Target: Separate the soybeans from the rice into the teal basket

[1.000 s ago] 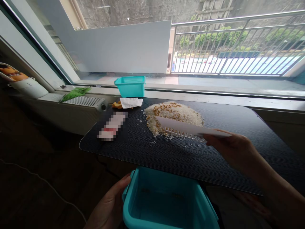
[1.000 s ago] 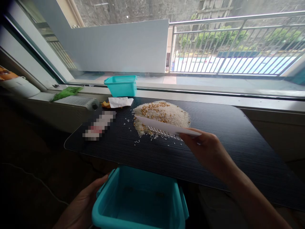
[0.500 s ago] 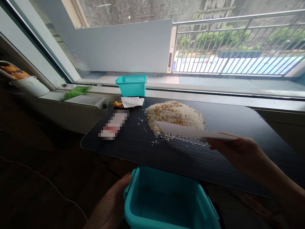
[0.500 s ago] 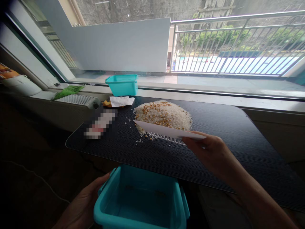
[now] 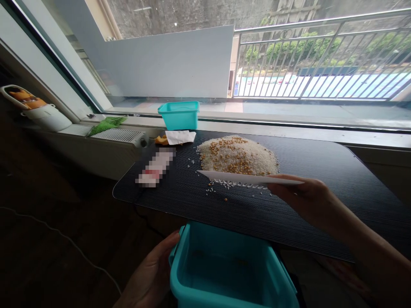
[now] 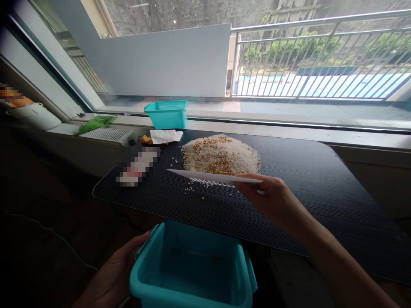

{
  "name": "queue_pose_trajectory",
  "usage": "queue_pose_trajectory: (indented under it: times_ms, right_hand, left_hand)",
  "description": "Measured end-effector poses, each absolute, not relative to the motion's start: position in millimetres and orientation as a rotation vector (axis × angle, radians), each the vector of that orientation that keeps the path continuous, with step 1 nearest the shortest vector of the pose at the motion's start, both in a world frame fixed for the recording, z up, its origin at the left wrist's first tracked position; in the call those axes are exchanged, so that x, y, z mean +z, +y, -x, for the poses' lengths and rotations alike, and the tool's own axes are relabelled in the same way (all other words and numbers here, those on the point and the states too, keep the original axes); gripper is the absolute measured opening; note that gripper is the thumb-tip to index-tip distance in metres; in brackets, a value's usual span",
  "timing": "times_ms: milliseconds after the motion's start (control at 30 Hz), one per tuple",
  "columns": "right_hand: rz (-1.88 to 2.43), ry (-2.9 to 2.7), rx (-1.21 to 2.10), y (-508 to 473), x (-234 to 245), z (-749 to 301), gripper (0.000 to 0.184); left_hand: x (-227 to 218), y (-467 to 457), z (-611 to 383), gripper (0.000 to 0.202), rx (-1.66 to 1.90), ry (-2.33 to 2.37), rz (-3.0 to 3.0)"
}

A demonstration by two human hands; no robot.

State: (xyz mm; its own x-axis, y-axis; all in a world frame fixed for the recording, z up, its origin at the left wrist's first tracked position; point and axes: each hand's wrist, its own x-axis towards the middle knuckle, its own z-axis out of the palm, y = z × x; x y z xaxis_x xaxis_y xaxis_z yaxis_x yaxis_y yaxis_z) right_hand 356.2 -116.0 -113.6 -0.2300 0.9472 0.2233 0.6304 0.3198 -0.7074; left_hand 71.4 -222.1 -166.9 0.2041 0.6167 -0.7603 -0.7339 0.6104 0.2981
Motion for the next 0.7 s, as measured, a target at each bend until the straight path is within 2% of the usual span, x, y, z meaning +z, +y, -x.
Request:
queue_pose_trajectory:
  times_ms: [300,500,700]
  right_hand:
    - [1.482,-1.887,0.665,-139,-119,-377,0.034]
    - [1.383,-1.882,0.937,-152,-118,-370,0.028]
    - [1.334,-1.827,0.758,-126,-117,-337,0.03]
  left_hand:
    - [-167,-220,-69,0.012,0.976,1.041,0.12]
    - [-172,-220,-65,0.013,0.971,1.066,0.022]
    - [-171,-223,-51,0.012,1.03,1.112,0.016]
